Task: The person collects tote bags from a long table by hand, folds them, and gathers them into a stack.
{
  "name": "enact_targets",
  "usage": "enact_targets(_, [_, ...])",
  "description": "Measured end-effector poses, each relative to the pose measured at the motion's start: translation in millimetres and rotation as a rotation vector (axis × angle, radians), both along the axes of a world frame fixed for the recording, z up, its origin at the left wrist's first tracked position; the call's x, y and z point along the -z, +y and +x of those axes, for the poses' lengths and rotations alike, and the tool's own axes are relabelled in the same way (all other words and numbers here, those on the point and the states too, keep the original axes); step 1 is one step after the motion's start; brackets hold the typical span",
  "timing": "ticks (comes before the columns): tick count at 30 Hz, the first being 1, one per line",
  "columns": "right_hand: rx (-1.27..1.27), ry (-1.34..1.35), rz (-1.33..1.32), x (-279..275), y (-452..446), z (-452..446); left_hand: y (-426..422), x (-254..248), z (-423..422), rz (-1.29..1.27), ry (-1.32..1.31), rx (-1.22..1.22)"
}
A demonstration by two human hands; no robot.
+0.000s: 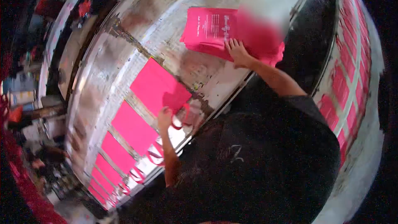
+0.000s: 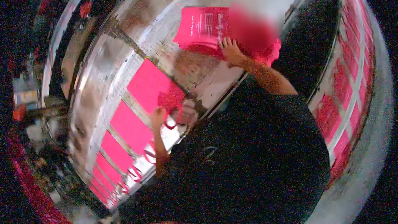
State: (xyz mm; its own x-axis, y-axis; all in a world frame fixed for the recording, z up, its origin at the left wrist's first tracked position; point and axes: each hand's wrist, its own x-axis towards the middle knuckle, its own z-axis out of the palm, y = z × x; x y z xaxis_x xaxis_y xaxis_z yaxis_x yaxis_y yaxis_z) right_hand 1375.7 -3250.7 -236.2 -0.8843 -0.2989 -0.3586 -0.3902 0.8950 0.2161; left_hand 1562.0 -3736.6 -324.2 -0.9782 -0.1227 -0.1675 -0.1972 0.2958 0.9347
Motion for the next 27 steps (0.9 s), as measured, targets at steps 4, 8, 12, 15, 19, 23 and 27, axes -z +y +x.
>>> enact_targets(4, [-0.125,0.133,-0.015,56,15,-22,41,-50,1,-0.689,-0.012,-0.268])
enact_targets(8, [-0.179,0.426,-0.044,52,22,-31,128,-112,-28,-0.757,0.001,-0.516])
enact_targets(12, [-0.302,0.138,-0.405,30,48,-71,205,-67,-63,-0.409,0.199,-0.561])
enact_targets(15, [-0.168,-0.138,-0.506,-2,55,-100,286,-31,-104,0.184,-0.255,-0.312])
enact_targets(19, [-0.231,-0.123,-0.472,19,48,-92,388,10,-145,0.965,-0.547,-0.417])
enact_targets(23, [-0.149,-0.138,-0.423,11,39,-73,409,-18,-174,1.016,-0.415,-0.366])
enact_targets(27, [-0.106,-0.138,-0.348,0,32,-57,425,31,-195,1.040,-0.304,-0.415])
